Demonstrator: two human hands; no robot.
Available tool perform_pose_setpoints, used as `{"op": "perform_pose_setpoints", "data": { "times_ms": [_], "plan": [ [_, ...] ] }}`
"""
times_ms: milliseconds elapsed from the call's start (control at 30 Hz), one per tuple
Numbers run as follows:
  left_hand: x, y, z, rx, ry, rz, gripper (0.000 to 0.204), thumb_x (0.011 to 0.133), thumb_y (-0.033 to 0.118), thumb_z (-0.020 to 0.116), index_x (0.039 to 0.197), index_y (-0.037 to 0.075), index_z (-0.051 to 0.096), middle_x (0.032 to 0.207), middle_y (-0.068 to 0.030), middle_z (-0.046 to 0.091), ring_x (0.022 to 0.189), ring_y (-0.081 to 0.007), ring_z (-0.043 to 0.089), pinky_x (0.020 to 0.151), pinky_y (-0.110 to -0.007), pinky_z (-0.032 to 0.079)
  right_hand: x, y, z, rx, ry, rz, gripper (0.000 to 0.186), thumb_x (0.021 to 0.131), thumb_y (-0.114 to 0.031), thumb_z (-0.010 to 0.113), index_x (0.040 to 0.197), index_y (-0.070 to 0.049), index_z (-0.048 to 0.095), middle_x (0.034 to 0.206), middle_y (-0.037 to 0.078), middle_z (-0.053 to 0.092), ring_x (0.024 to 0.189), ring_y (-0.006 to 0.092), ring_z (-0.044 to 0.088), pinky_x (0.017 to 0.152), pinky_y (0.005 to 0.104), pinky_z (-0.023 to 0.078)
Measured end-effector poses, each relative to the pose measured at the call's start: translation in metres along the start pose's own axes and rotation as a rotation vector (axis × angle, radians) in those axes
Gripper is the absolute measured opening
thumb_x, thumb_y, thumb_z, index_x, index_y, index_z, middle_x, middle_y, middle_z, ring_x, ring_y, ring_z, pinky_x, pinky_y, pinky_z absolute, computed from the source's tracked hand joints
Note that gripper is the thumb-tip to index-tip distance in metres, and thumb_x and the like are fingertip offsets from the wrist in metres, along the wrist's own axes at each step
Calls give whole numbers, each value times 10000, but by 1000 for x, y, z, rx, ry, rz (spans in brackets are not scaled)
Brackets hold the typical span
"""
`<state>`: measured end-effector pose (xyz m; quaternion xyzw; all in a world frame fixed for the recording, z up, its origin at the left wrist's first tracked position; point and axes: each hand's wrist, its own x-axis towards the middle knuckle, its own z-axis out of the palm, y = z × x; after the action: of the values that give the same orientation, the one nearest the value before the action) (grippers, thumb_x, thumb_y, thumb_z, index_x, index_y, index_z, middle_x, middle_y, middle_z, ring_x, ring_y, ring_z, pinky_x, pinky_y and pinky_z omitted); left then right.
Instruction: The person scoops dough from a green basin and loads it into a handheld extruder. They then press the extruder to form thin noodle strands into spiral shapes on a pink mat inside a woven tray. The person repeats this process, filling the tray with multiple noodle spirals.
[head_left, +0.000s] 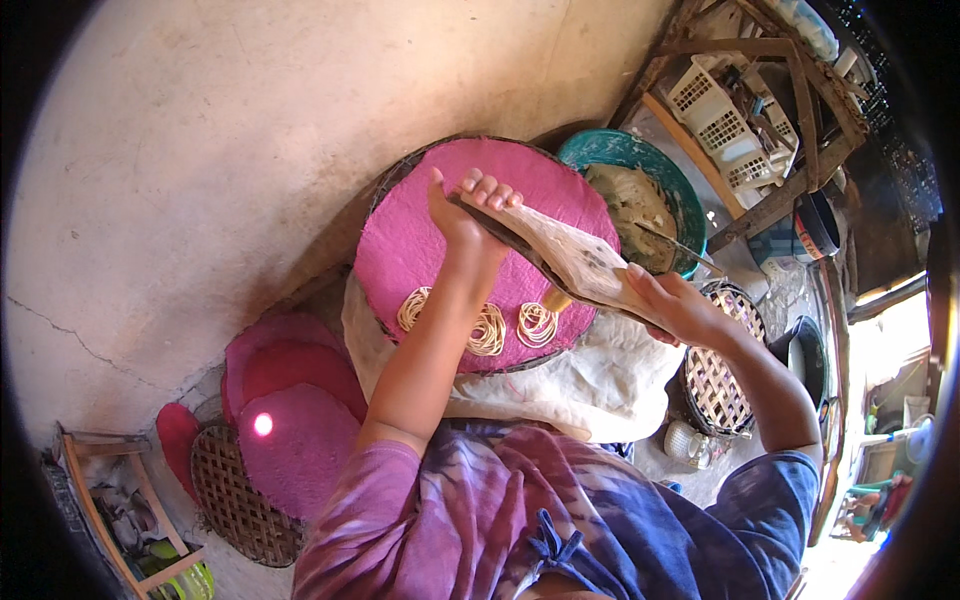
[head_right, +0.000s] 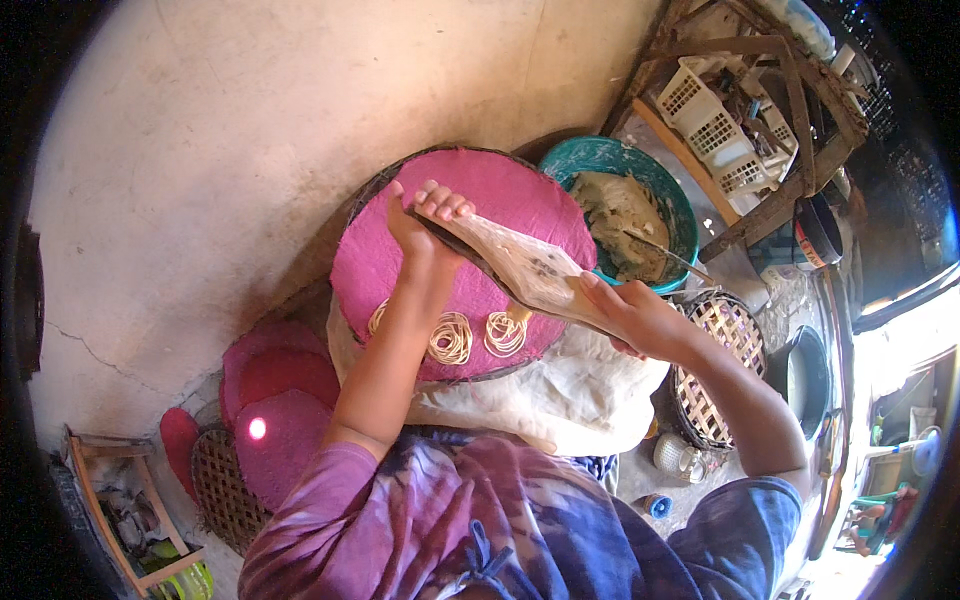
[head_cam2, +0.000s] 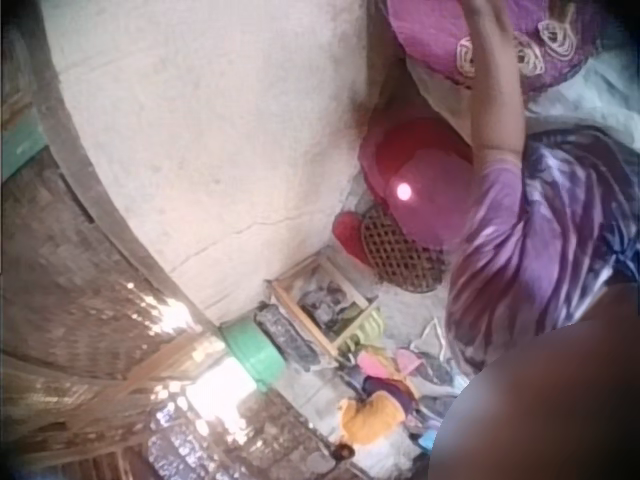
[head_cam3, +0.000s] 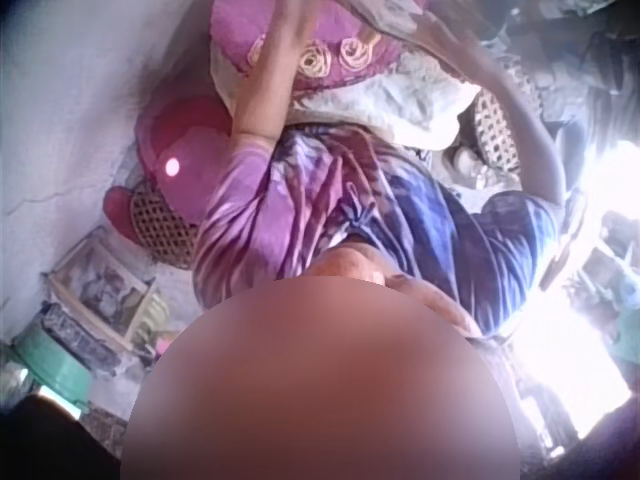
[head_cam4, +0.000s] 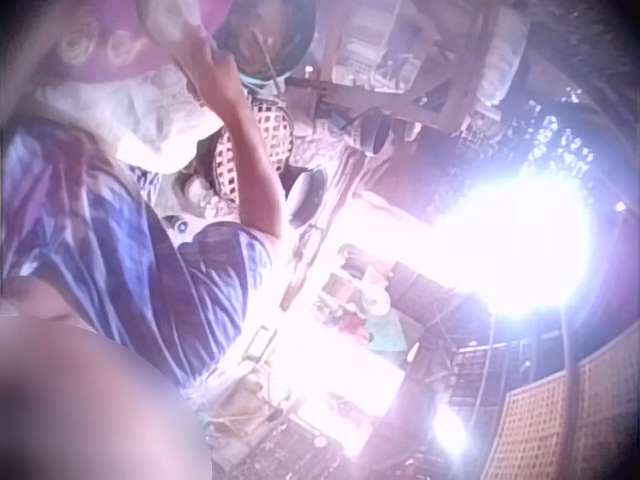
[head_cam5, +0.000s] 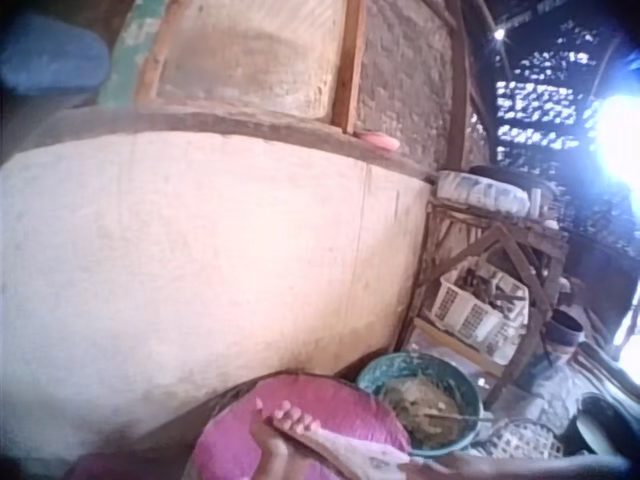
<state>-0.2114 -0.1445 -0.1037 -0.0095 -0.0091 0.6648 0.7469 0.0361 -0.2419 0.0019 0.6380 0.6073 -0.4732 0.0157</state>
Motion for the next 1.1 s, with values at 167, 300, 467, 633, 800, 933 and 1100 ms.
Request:
{"op": "perform_pose_setpoints", "data": {
  "times_ms": [167,300,467,633,800,933,1100],
  "plan": [
    [-13,14,13,199,-5,126,524,930,601,385,593,203,429,479,57,379,446,-134,393,560,-329,385,5,2,16,66,-13,-24,723,996,-643,317,972,-19,681,588,16,530,488,92,508,447,275,407],
    [-28,-6,-1,188,120,88,518,925,597,392,589,204,428,472,64,361,438,-128,387,547,-325,381,-4,23,16,81,-1,40,699,1001,-626,339,1006,-20,688,600,16,537,500,97,513,450,274,409],
    [-5,-29,-25,61,75,-11,520,935,572,388,577,197,431,457,65,360,416,-124,386,529,-327,404,1,48,0,41,-34,75,763,992,-661,295,1273,-22,602,663,62,600,533,126,575,490,276,473],
    [6,-11,-43,-72,-214,-75,491,947,506,426,573,191,459,464,69,429,416,-109,427,534,-313,449,29,61,9,764,-423,-71,1002,876,-825,154,1411,-28,444,854,208,667,606,217,657,533,317,557],
    [6,-5,-53,-161,-301,-85,456,942,450,456,571,187,473,490,67,466,437,-109,453,581,-312,468,81,82,60,1385,-731,-195,862,914,-777,210,1398,-107,456,787,223,640,449,228,608,410,322,529],
    [8,11,-44,-179,-261,-2,485,932,492,428,555,189,441,460,58,434,411,-124,426,552,-325,456,99,93,64,1103,-731,-301,689,996,-630,267,1402,-116,481,730,146,611,425,150,563,413,268,509],
    [8,39,8,-98,-368,-30,537,949,538,380,546,187,431,436,57,407,393,-134,403,529,-329,449,94,65,59,24,-160,-518,526,1057,-376,284,1446,-62,445,838,100,631,755,159,635,682,289,541]
  ]
}}
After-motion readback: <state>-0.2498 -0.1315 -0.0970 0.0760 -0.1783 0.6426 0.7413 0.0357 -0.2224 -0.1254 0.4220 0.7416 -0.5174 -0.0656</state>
